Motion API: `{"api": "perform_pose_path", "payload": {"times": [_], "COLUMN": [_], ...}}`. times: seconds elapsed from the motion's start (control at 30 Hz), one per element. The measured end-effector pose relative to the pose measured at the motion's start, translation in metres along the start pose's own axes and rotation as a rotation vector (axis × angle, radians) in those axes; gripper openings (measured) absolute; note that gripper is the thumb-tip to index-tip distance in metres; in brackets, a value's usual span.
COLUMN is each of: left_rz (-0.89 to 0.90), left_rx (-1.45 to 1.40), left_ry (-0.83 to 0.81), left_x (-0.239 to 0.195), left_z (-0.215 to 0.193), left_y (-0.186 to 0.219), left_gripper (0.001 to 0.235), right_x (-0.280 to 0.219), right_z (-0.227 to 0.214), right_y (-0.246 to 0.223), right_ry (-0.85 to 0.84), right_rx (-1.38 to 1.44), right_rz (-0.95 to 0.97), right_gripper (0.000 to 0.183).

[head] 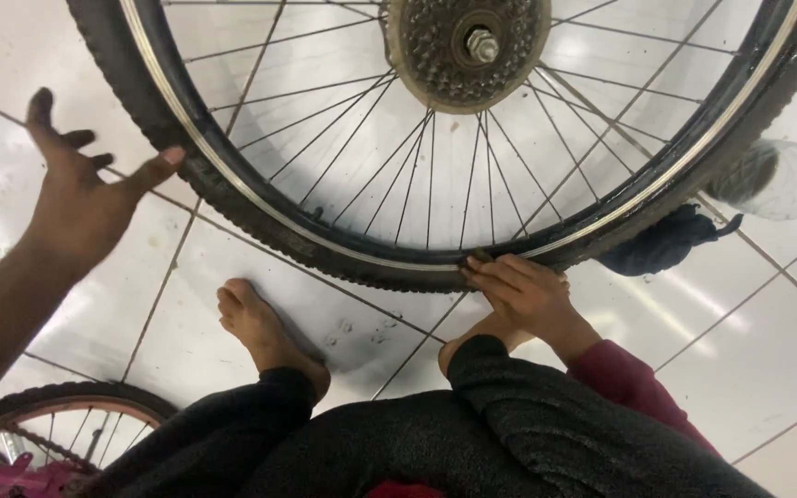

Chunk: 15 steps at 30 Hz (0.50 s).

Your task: The person sits on the floor and cleans a bicycle wheel using a dark cloth and a small brush. They wipe the hub, spokes, and rim, then dip the brush into a container of liquid to scrub the rim and tire sidewall.

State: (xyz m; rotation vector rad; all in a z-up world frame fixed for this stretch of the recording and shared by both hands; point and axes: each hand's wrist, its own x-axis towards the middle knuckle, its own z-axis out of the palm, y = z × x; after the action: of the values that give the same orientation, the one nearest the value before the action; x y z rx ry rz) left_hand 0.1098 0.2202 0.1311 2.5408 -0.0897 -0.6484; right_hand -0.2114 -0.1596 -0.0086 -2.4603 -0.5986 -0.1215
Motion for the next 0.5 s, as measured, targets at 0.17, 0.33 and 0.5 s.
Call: {"api": "perform_pose_path", "payload": {"times": [0.17,0.33,0.5], "left_rz": [-0.31,-0.256,-0.195], "left_rx": [-0.363,-0.286,-0.18], "left_ry": [-0.266,-0.254,-0.295], "left_x": [0.02,0.018,0.024], "left_z": [0.007,0.003,-0.003], "left_y": [0.008,-0.014,-0.023], "left_gripper": [0.079,0.082,0.086], "right_x": [-0.008,0.006,0.029], "right_z": [-0.008,-0.002,0.017], "right_y": [0.009,0.007,-0.005], "right_ry": [-0.218,-0.227,-0.208], "right_rx": [0.27,0.186,0.144], "right_rz": [0.141,0.023,-0.002], "right_gripper": [0.042,0.036,0.057]}}
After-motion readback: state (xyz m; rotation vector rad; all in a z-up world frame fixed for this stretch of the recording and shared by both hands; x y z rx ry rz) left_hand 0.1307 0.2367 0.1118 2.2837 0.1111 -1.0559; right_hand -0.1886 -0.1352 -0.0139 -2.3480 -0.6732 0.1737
